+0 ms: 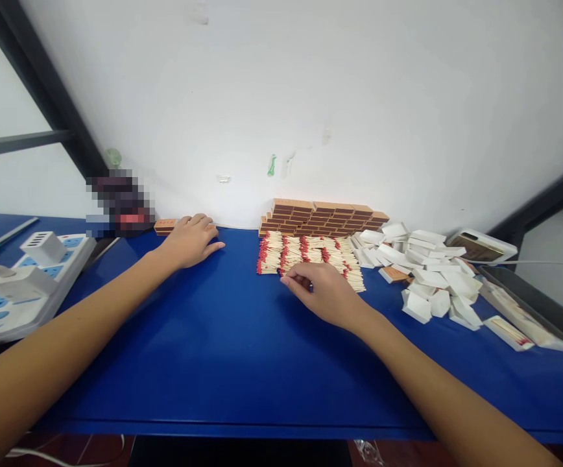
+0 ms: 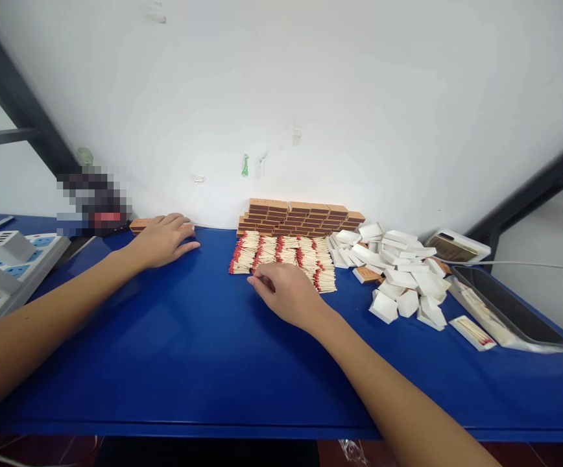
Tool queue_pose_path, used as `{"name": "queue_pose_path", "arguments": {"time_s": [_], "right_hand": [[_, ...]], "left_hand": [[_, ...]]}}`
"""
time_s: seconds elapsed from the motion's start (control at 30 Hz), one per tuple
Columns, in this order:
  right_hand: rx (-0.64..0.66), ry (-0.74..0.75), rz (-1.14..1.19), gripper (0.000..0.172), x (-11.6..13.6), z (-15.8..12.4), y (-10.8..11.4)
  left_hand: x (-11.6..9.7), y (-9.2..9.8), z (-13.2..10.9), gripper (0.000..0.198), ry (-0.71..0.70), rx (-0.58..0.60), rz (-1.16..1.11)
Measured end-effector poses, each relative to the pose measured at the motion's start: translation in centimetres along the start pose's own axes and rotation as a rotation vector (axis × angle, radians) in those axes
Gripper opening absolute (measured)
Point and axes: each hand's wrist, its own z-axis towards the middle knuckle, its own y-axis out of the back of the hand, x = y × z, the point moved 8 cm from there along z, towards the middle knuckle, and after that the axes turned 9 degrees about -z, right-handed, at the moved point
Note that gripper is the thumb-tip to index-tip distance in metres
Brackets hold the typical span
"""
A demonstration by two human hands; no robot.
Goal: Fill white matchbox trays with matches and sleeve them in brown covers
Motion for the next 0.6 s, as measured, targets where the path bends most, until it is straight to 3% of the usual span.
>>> {"name": "queue_pose_path", "arguments": {"time_s": [0.27,0.37,0.47,0.6], "right_hand": [[-0.003,0.018,-0.003,0.027,0.1,0.0,-0.1],[-0.01,0.022,-0.006,0.026,0.1,-0.1,-0.1],[-0.016,0.023,-0.004,0.026,0.1,-0.1,0.0],[-0.017,0.024,0.003,0.024,0.1,0.0,0.0]], "left_hand": [[-0.1,-0.3,-0.3,0.045,0.027,0.036,0.012],[0.8,-0.1,-0.4,0.05,0.06,0.05,0.006],[3.7,0.8,-0.3,0.059,0.141,0.054,0.008],[9.3,1.8,0.3,0.072,0.235,0.146,-0.032]]}}
